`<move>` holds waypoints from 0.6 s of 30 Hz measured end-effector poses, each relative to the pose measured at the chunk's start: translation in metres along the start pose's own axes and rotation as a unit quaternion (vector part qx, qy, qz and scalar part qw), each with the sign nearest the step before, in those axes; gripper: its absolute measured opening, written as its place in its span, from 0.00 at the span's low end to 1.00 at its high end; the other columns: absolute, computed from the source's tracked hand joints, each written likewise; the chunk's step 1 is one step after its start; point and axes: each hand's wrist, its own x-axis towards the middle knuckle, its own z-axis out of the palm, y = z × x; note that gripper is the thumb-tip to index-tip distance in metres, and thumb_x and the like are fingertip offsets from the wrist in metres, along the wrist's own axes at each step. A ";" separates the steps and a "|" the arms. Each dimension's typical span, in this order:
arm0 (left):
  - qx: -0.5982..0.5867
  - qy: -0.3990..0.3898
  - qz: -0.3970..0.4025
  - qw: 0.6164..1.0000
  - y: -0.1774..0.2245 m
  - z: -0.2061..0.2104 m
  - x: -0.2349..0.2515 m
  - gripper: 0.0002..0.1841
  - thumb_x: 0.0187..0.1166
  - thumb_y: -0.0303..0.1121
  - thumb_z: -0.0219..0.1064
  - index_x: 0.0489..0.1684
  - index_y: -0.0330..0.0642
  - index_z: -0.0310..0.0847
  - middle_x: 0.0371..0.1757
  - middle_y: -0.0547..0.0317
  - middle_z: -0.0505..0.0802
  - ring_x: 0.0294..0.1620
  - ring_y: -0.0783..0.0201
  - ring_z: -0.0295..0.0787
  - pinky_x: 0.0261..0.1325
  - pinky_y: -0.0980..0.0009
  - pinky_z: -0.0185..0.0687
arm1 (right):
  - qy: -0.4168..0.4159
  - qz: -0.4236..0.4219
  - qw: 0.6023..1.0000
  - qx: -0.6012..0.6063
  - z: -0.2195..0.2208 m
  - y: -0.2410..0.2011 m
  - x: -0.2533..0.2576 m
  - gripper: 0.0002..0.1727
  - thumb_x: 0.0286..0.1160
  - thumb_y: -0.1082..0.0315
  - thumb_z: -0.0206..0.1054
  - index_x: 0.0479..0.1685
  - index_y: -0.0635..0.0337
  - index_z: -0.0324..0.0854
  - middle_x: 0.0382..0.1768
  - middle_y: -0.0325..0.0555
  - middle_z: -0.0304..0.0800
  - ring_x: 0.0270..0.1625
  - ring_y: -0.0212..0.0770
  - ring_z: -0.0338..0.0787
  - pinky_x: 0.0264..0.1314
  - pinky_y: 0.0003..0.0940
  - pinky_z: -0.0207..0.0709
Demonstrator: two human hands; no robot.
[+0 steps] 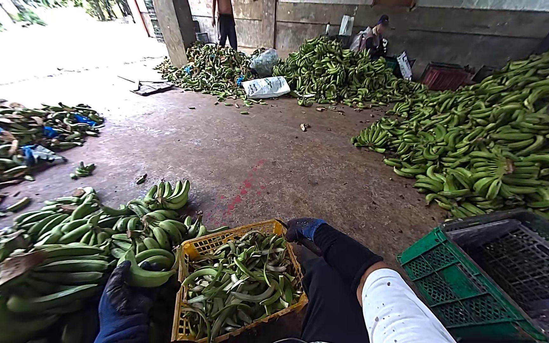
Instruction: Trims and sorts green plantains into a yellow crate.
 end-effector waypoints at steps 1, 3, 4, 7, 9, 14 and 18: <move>0.001 -0.003 0.000 1.000 0.000 -0.001 0.001 0.14 0.88 0.45 0.54 0.60 0.50 0.74 0.38 0.55 0.90 0.35 0.55 0.92 0.41 0.50 0.91 | 0.003 -0.003 1.000 -0.002 0.001 0.002 0.003 0.23 0.80 0.55 0.67 0.61 0.67 0.82 0.53 0.59 0.90 0.53 0.52 0.91 0.59 0.57 0.81; 0.001 -0.001 0.003 1.000 0.001 0.001 0.000 0.13 0.89 0.45 0.53 0.59 0.50 0.74 0.36 0.55 0.89 0.34 0.56 0.91 0.40 0.51 0.91 | 0.005 -0.005 1.000 -0.002 0.002 0.003 0.004 0.23 0.80 0.54 0.67 0.61 0.66 0.81 0.53 0.58 0.90 0.53 0.52 0.91 0.59 0.57 0.81; 0.001 -0.001 0.006 1.000 0.002 0.001 -0.001 0.13 0.89 0.45 0.53 0.59 0.50 0.74 0.36 0.55 0.89 0.33 0.55 0.91 0.39 0.50 0.91 | 0.004 -0.003 1.000 0.001 0.002 0.003 0.004 0.24 0.80 0.54 0.67 0.62 0.66 0.82 0.55 0.59 0.90 0.55 0.53 0.91 0.61 0.58 0.81; -0.005 0.012 0.010 1.000 0.004 0.005 -0.005 0.13 0.89 0.44 0.54 0.59 0.48 0.74 0.35 0.54 0.89 0.32 0.54 0.91 0.38 0.50 0.91 | 0.004 -0.003 1.000 0.005 0.004 0.002 0.008 0.25 0.80 0.54 0.67 0.64 0.66 0.81 0.56 0.59 0.90 0.56 0.53 0.90 0.62 0.58 0.80; -0.006 0.016 0.010 1.000 0.004 0.006 -0.005 0.14 0.89 0.44 0.54 0.62 0.48 0.74 0.36 0.53 0.89 0.33 0.55 0.91 0.38 0.51 0.91 | 0.004 -0.002 1.000 0.005 0.003 0.002 0.007 0.25 0.80 0.54 0.67 0.65 0.65 0.81 0.56 0.59 0.90 0.57 0.53 0.90 0.63 0.58 0.80; -0.010 0.020 0.005 1.000 0.002 0.008 -0.006 0.13 0.89 0.43 0.54 0.60 0.48 0.74 0.36 0.53 0.89 0.32 0.54 0.91 0.38 0.50 0.91 | 0.002 0.003 1.000 0.005 0.002 0.002 0.005 0.23 0.80 0.56 0.67 0.64 0.66 0.81 0.56 0.59 0.89 0.56 0.52 0.90 0.62 0.57 0.80; -0.009 0.009 0.005 1.000 0.003 0.007 -0.006 0.13 0.89 0.43 0.54 0.60 0.48 0.73 0.36 0.54 0.89 0.33 0.54 0.91 0.40 0.50 0.91 | 0.000 0.003 1.000 0.010 0.002 0.002 0.006 0.22 0.79 0.57 0.68 0.62 0.66 0.81 0.54 0.58 0.89 0.54 0.51 0.90 0.60 0.55 0.80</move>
